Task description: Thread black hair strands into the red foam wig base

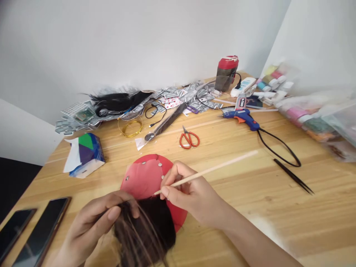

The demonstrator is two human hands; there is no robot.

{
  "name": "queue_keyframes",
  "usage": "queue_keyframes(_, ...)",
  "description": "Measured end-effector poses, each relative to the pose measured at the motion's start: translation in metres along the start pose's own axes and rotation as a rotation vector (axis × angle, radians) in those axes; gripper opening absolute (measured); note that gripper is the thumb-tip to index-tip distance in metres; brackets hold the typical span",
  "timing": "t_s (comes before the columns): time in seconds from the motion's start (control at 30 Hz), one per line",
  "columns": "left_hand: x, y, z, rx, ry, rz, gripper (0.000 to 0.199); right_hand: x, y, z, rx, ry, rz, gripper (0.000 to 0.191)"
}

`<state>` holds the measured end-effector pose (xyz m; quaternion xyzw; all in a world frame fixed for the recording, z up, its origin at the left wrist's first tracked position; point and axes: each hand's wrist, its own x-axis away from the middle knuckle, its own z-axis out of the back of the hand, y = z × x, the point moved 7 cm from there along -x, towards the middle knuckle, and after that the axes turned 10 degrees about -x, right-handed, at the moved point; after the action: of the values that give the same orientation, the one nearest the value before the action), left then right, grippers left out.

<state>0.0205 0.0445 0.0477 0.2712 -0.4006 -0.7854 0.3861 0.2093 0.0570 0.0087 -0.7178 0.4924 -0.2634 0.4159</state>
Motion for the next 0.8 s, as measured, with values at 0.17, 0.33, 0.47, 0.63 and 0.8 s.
queue_keyframes(0.17,0.006,-0.007,0.002,0.034,0.080,0.052,0.025,0.003,-0.004,-0.001,0.115,-0.018,0.030,0.015)
queue_keyframes(0.33,0.006,-0.012,0.004,0.024,0.127,0.081,0.025,0.006,-0.010,-0.003,0.230,-0.053,0.077,0.009)
queue_keyframes(0.47,0.003,-0.003,0.008,-0.068,0.167,0.046,0.022,0.008,-0.015,-0.005,0.288,-0.072,0.111,0.011)
queue_keyframes(0.63,-0.003,0.011,0.006,-0.160,0.132,-0.009,0.025,0.008,-0.017,-0.005,0.289,-0.052,0.130,0.012)
queue_keyframes(0.8,-0.005,0.015,0.005,-0.148,0.129,-0.024,0.026,0.009,-0.015,-0.003,0.245,0.004,0.127,0.012)
